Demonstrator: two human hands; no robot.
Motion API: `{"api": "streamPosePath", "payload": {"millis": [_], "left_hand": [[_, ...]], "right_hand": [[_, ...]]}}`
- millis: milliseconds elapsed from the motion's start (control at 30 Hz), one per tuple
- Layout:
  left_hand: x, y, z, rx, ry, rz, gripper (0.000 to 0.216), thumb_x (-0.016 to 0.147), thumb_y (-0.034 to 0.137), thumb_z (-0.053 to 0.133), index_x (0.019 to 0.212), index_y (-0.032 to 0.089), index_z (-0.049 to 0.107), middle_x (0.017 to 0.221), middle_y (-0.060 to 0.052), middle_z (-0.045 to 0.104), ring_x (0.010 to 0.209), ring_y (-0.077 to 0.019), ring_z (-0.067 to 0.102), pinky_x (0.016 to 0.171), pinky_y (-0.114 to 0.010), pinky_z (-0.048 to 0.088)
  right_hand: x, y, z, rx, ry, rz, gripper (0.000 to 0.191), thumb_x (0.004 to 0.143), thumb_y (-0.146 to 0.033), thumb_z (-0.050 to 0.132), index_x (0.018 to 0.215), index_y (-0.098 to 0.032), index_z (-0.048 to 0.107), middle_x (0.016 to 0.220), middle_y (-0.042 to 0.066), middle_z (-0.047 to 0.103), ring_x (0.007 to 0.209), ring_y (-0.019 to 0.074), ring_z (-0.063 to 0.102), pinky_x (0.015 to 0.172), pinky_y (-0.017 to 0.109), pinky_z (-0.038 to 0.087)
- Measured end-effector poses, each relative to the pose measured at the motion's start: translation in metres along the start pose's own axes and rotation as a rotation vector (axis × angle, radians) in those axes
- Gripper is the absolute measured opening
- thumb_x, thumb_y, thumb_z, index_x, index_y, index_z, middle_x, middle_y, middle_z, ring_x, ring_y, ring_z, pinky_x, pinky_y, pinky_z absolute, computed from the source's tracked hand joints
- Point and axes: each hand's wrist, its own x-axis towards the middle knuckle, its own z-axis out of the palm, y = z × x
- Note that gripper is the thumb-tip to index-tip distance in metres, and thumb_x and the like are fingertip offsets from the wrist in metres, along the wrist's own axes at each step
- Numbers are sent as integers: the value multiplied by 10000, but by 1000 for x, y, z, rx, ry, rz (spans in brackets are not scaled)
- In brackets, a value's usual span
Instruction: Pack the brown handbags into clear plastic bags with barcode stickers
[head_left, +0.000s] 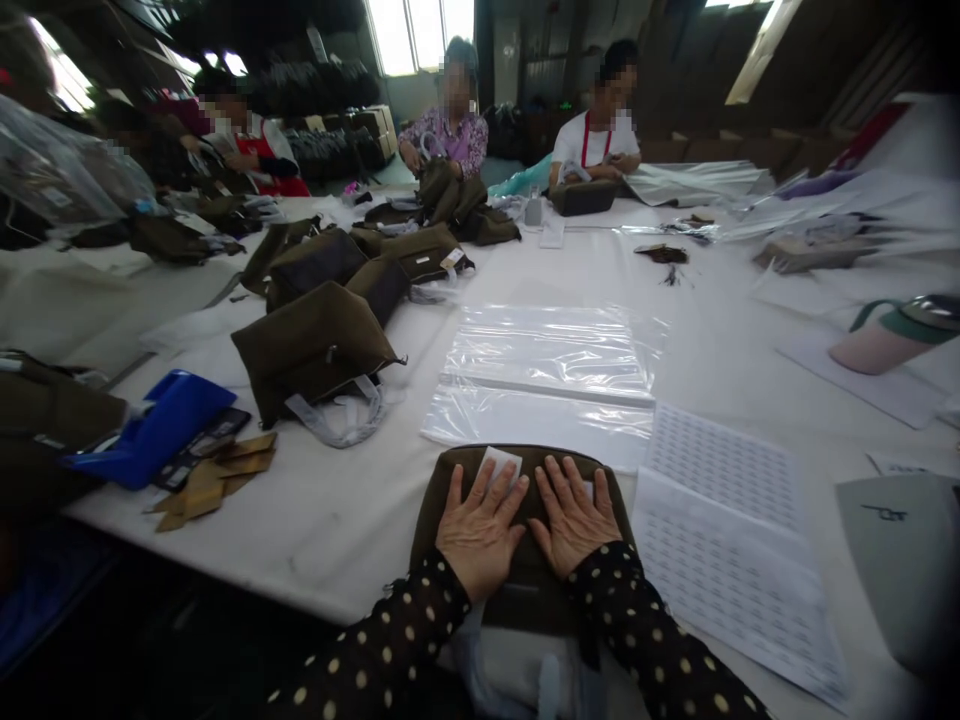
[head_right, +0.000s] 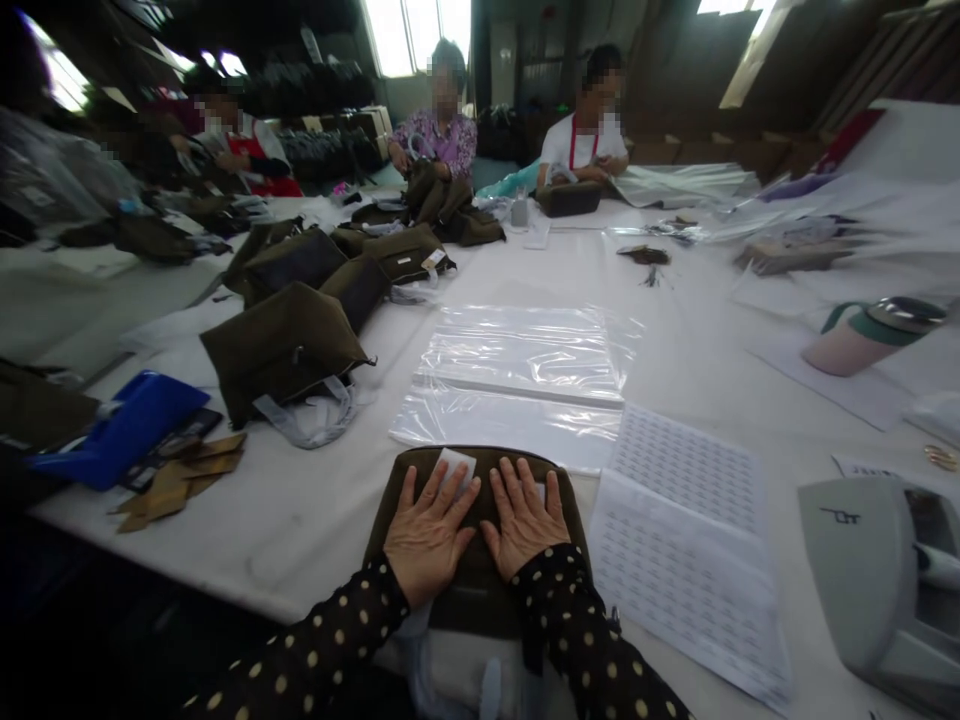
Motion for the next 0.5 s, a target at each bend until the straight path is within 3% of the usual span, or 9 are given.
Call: {"api": "streamPosePath", "payload": {"millis": [133,267,367,433,500], "left_hand": [[-14,-10,-26,-178,15,101,548,876,412,393,1373,211,277,1447,-81,265,1345,-277,146,1078,-529,106],[-14,-40,-61,-480,271,52,367,888,266,394,1241,189,451,1364,-107,394,1287,-257,302,1040,-465,279],[14,-76,-67,-587,440,-114,212,874,229,436,1032,182,571,1106,-80,592,1040,-194,548,910,-348,433],[47,-98,-53,-518,355,-160,233,894,259,397,1003,160,577,982,-74,636,903,-166,598,824,-303,467],[84,-111,-28,-400,148,-85,273,901,283,376,1006,148,588,955,-75,651,864,-154,604,792,-279,468]], "right_hand": [[-10,2,-23,24,81,-41,596,773,-424,490,1331,-268,347,1429,106,279,1305,360,200,992,656,53],[-11,37,-72,186,221,1,649,775,-484,485,1347,-229,316,1456,113,192,1315,387,138,1017,622,138],[10,85,-90,390,247,67,531,808,-386,496,1296,-209,384,1330,114,411,1228,304,376,1003,484,332],[34,113,-81,501,220,82,390,818,-343,502,1182,-205,496,1150,89,563,1060,236,541,924,402,441],[60,130,-54,539,128,29,296,824,-333,493,1073,-192,570,1051,75,617,972,205,589,875,364,481]]}}
